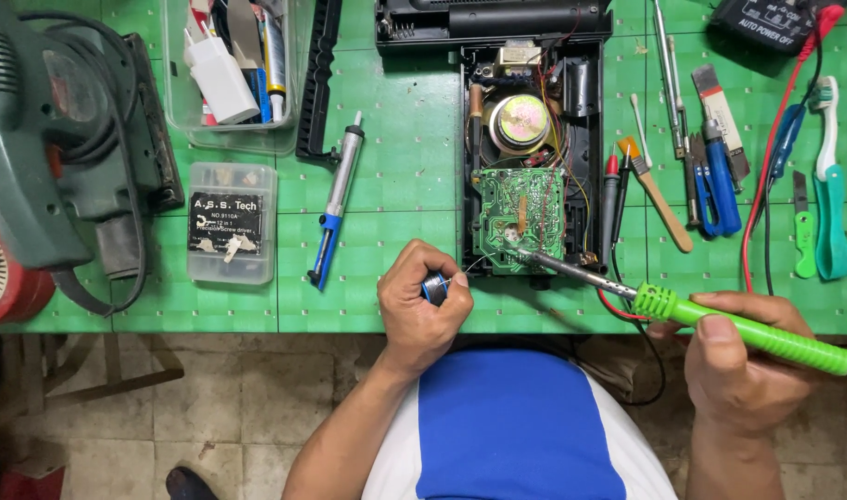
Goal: Soldering components on a circuit board inside an electronic device using a soldering iron and solder wire.
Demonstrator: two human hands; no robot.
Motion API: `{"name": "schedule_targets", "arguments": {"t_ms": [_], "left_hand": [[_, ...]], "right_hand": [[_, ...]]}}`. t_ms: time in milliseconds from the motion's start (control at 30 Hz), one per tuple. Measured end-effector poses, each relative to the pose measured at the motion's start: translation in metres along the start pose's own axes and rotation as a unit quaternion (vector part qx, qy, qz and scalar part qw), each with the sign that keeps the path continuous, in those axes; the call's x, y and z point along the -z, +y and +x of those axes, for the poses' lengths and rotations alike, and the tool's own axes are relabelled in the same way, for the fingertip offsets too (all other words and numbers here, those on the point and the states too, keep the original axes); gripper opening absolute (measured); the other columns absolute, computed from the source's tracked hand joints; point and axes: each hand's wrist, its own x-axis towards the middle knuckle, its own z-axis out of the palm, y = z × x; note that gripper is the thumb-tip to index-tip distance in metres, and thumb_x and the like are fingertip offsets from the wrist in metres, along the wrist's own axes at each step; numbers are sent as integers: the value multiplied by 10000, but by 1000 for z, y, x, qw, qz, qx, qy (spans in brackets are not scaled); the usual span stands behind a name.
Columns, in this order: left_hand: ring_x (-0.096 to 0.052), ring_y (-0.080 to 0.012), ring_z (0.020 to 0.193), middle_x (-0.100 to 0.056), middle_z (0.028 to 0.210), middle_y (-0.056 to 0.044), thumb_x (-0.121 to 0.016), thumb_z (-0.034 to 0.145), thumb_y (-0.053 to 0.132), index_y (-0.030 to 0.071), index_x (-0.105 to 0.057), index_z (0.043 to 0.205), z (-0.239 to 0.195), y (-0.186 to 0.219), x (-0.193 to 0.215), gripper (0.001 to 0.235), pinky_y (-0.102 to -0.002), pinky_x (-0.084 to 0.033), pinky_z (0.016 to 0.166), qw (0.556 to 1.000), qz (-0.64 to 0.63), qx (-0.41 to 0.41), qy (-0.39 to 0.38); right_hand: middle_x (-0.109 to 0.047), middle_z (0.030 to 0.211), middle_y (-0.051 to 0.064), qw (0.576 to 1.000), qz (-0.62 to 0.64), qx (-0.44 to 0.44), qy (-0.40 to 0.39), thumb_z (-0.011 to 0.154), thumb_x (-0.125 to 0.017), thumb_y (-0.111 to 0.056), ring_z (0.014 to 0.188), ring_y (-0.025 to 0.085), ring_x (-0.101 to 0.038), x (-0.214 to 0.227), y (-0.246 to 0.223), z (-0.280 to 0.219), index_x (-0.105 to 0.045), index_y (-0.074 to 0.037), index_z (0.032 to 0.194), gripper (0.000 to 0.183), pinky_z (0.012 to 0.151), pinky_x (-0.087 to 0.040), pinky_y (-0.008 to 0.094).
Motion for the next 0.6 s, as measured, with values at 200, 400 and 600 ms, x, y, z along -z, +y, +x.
{"name": "schedule_targets", "arguments": {"t_ms": [200, 400, 600], "left_hand": [[-498, -151, 651, -533, 738, -21, -621, 832, 50, 93, -554, 776, 0, 0, -1, 98, -299, -402, 589, 1000, 10, 1, -1], [-493, -141, 640, -532, 731, -16, -617, 816, 33, 96, -560, 770, 1, 1, -1, 96, -293, -393, 569, 1000, 13, 1, 2], [-494, -149, 651, -527, 734, -21, -623, 823, 35, 88, -553, 779, 1, 0, -1, 99, -296, -400, 577, 1000, 16, -5, -1]], "right_hand": [[-641, 942, 216, 999, 16, 12, -25, 951, -650, -214, 683, 358, -681, 2, 5, -2, -584, 84, 1050, 321, 586, -631, 405], [-650, 961, 205, 1000, -14, 5, -12, 939, -665, -229, 686, 364, -701, -1, 2, -1, -615, 52, 1010, 294, 549, -574, 373], [-653, 951, 192, 999, 10, 23, -39, 931, -668, -223, 691, 319, -674, 2, 5, 1, -604, 43, 1005, 284, 577, -618, 381]]}}
